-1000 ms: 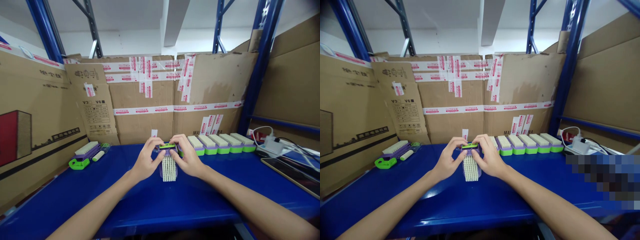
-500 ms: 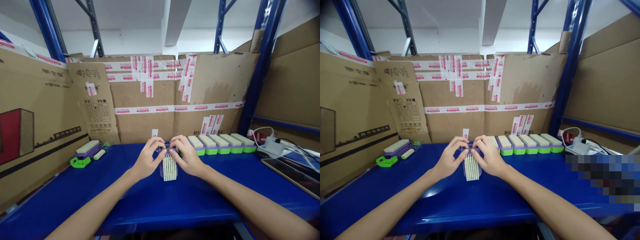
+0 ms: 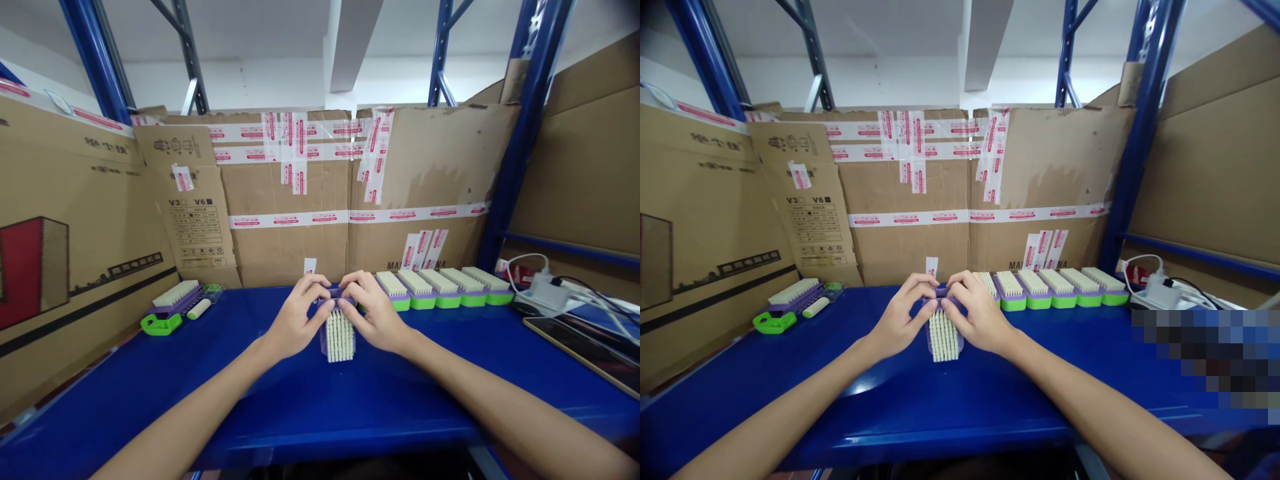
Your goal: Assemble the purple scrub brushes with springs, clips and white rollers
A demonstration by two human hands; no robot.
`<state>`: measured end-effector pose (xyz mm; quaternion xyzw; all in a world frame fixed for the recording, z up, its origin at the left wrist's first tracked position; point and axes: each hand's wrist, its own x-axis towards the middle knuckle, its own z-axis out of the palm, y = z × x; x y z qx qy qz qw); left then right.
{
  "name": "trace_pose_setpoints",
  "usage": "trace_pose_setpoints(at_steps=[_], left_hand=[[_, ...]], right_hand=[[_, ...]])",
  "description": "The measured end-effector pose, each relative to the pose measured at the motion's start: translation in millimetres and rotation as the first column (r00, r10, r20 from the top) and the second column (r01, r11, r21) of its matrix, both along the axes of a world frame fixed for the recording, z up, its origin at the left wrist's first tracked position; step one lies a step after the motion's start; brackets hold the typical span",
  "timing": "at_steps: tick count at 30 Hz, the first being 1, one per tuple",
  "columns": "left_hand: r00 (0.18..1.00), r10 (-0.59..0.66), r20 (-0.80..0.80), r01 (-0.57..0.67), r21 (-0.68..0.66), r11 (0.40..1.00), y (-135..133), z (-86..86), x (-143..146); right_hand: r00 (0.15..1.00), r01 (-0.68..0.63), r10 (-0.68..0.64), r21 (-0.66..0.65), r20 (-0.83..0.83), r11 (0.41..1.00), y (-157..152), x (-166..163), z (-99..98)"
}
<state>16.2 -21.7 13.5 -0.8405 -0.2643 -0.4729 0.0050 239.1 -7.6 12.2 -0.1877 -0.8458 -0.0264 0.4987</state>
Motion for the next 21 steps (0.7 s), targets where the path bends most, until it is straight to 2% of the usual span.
trace_pose_setpoints(at_steps=[6,12,16,21], left_hand=[[0.999,-0.018,-0.042,0.016,-0.049,0.999,-3.4,5.8,0.7],[1.000,-0.021,-0.007,0.021,-0.019,1.000,-0.9,0.1,0.1],[1.000,-0.003,0.009,0.003,0.023,1.000,-0.8,-0.4,0.6],[0.999,0.016,-0.039,-0.016,-0.005,1.000,-0.8,4.5,-0.3]], right_hand=[[1.000,-0.007,0.007,0.008,0.009,1.000,-0.9,-0.2,3.5],[0.999,-0.025,0.024,-0.024,-0.046,0.999,-0.9,-1.0,-0.6],[0.999,0.007,-0.005,0.029,-0.052,1.000,-2.3,-0.8,-0.2],[0.999,0.016,-0.018,0.080,0.028,0.997,-2.0,1.8,2.8]])
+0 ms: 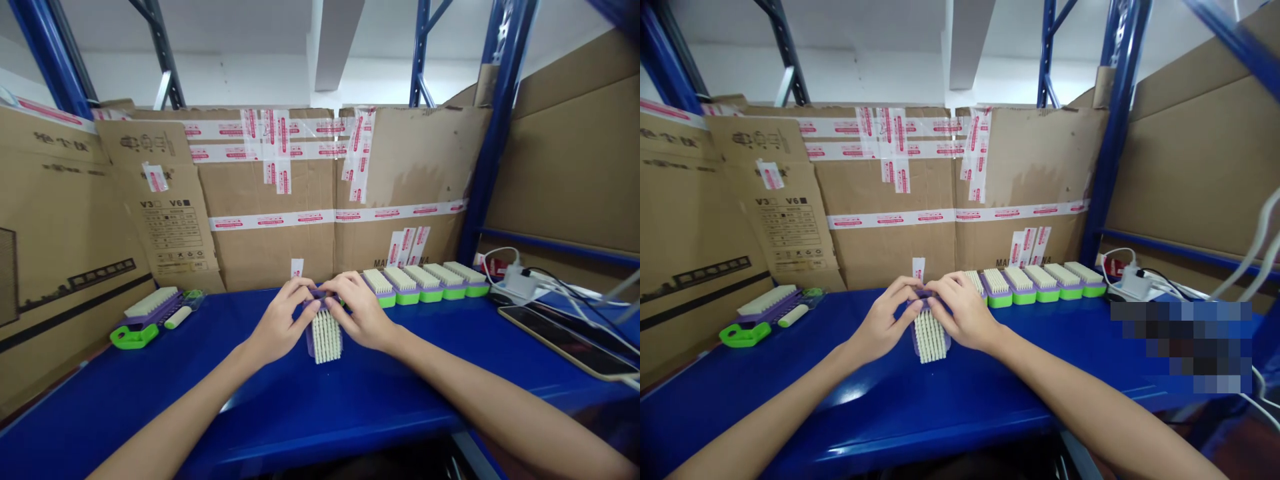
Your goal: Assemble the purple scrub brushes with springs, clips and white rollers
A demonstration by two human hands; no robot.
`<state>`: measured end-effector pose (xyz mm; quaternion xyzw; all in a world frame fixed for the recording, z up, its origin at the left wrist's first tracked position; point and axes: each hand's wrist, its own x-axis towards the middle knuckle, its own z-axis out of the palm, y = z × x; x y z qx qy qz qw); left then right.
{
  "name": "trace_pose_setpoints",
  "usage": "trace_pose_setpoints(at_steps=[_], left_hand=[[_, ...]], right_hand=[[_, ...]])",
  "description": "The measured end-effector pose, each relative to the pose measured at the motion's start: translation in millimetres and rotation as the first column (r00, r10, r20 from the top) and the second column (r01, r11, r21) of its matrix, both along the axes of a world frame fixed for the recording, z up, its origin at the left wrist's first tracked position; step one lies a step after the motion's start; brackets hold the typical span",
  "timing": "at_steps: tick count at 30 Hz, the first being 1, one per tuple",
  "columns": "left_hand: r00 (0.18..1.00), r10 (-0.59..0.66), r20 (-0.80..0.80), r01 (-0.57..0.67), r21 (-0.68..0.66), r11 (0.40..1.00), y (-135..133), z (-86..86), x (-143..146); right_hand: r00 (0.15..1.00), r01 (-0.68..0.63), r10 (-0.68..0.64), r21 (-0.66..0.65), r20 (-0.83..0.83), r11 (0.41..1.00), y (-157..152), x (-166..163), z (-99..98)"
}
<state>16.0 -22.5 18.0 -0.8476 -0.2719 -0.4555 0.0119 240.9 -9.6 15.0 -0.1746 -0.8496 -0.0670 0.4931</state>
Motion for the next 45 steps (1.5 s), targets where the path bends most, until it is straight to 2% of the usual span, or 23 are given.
trace_pose_setpoints(at_steps=[9,15,20,24,30,38,45], left_hand=[[1.000,0.012,-0.008,-0.012,0.006,1.000,4.4,-4.9,-2.1],[0.999,0.020,0.049,-0.018,-0.054,0.998,10.4,-13.9,-4.7],[0.999,0.004,0.041,0.001,-0.125,0.992,12.1,-19.2,-9.0],[1.000,-0.011,0.000,0.010,-0.140,0.990,10.0,-16.4,-9.0],[1.000,0.003,0.029,0.002,-0.172,0.985,9.2,-14.8,-7.4],[0.999,-0.002,0.051,0.012,-0.211,0.977,9.3,-18.0,-6.8],[0.994,-0.037,0.104,0.070,-0.333,0.940,9.1,-15.0,-4.1]], right_hand=[[0.996,0.036,-0.041,0.061,0.084,0.997,3.4,3.7,6.0],[0.985,0.094,-0.112,0.138,0.131,0.986,4.5,8.6,2.7],[0.985,0.068,-0.088,0.134,0.151,0.989,2.7,8.6,4.9],[0.979,0.048,-0.070,0.117,0.189,0.992,4.1,7.7,6.5],[0.987,0.024,-0.043,0.122,0.157,0.992,5.1,4.9,4.6],[1.000,0.030,-0.030,0.003,-0.005,1.000,6.5,7.1,2.5],[0.998,-0.052,0.055,-0.184,0.011,0.982,8.5,4.0,-5.1]])
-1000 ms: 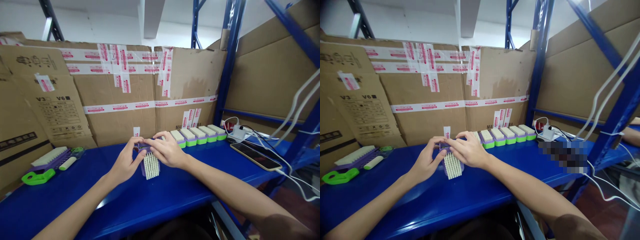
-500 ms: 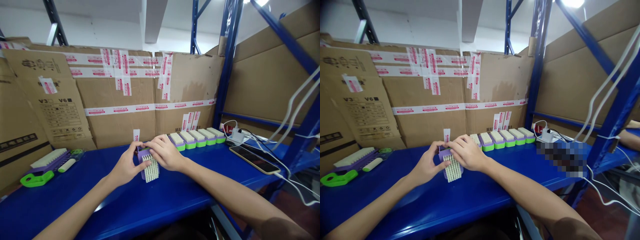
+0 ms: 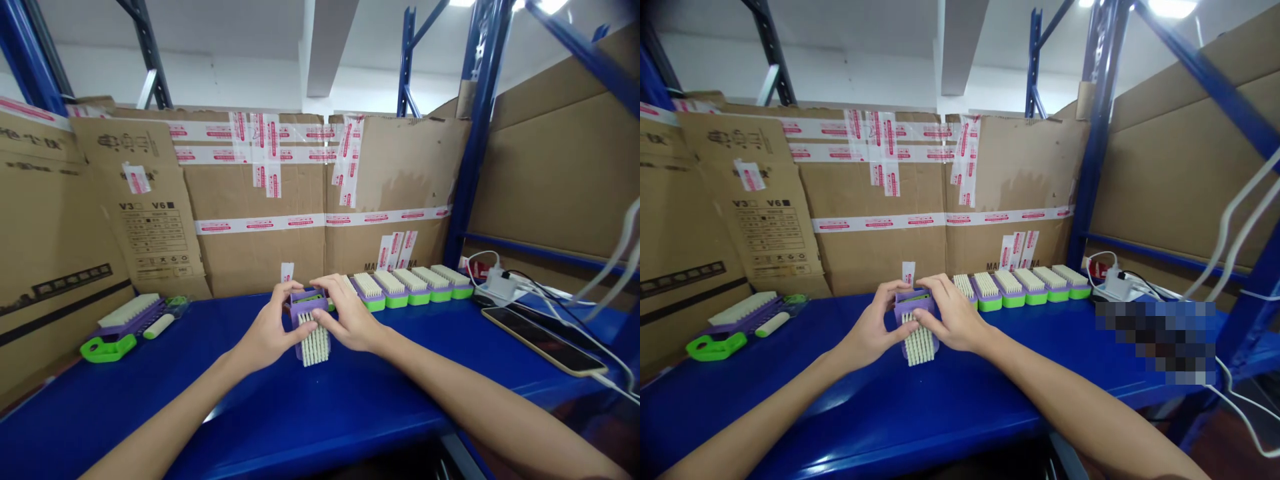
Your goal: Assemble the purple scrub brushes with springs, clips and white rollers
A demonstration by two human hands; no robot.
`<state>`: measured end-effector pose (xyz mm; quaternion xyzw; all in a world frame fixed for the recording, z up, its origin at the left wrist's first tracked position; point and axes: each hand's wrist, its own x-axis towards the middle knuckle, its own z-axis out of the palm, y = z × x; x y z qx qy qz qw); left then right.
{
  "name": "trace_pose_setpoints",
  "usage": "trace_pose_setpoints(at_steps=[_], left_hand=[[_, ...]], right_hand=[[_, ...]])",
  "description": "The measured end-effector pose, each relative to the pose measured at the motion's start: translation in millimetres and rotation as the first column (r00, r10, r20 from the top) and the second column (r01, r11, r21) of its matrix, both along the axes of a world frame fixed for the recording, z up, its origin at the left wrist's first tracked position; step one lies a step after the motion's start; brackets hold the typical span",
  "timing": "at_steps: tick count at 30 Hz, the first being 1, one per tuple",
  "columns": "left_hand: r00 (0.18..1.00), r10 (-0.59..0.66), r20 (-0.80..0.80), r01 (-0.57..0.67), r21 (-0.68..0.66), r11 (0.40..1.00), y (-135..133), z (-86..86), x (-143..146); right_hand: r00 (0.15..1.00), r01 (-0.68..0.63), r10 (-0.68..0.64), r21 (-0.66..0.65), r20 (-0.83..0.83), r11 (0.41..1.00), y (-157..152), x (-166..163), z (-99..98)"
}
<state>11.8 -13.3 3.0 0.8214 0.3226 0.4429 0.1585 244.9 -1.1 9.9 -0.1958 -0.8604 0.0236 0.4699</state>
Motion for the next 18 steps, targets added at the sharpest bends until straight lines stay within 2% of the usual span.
trace_pose_setpoints(at_steps=[4,8,13,18], left_hand=[[0.998,-0.053,0.045,0.059,-0.157,0.986,1.5,-0.3,0.1],[0.996,-0.086,0.023,0.089,-0.293,0.952,2.3,0.4,-2.0],[0.987,-0.074,-0.141,0.034,-0.266,0.964,2.5,1.9,-4.8],[0.985,-0.079,-0.156,0.037,-0.260,0.965,4.5,-0.9,-4.8]], right_hand=[[0.999,-0.021,0.016,-0.131,-0.039,0.991,3.0,-3.3,-7.1],[0.999,-0.038,0.026,-0.278,-0.045,0.960,4.8,-3.2,-9.7],[1.000,-0.029,0.030,-0.304,-0.001,0.952,4.8,-1.2,-5.8],[0.998,-0.023,0.038,-0.285,0.048,0.958,5.4,0.0,-3.3]])
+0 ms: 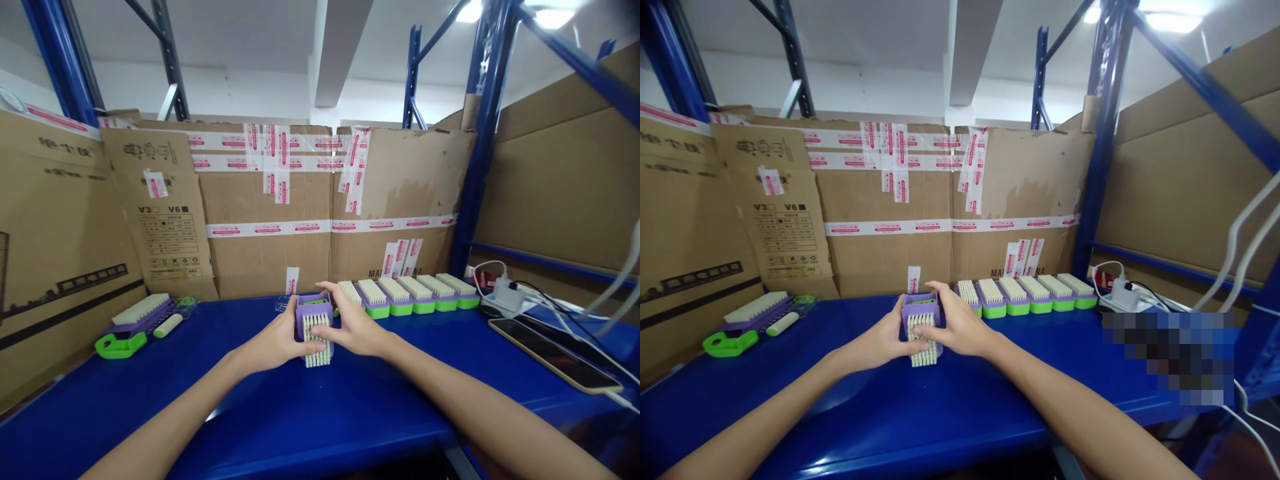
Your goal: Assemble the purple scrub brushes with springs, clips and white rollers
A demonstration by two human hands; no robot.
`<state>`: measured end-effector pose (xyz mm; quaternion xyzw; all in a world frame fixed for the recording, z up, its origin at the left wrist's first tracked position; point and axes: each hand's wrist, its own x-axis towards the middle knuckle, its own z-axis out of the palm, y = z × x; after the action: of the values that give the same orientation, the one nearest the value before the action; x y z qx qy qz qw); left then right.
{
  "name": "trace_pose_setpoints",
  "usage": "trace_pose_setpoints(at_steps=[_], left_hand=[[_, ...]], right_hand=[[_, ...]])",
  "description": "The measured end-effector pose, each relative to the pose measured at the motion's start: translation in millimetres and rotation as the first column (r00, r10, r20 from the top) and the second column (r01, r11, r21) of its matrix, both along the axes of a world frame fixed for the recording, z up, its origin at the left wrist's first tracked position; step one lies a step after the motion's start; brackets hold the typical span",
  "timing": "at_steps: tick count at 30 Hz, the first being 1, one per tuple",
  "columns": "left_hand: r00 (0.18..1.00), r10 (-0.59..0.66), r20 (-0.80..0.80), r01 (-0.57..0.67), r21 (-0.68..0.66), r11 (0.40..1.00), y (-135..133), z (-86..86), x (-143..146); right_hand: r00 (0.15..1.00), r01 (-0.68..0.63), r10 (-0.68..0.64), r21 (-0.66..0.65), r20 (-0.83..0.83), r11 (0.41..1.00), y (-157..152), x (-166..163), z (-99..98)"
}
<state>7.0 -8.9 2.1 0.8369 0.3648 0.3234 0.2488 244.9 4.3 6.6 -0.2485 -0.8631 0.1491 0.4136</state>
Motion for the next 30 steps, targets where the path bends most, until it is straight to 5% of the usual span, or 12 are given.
trace_pose_setpoints(at_steps=[17,23,30], left_hand=[[0.997,0.055,-0.045,-0.053,0.047,0.998,1.7,-1.2,-4.2],[0.998,-0.053,0.038,0.048,0.122,0.991,7.8,-4.2,-11.0],[0.920,0.375,0.117,-0.392,0.230,0.891,19.4,4.8,-16.3]], right_hand=[[0.999,-0.039,0.033,0.156,0.043,0.987,0.8,-1.8,-8.9],[0.999,-0.032,0.031,0.214,0.004,0.976,2.2,0.6,-5.4],[0.952,0.276,-0.227,0.256,-0.205,0.926,21.3,16.7,7.5]])
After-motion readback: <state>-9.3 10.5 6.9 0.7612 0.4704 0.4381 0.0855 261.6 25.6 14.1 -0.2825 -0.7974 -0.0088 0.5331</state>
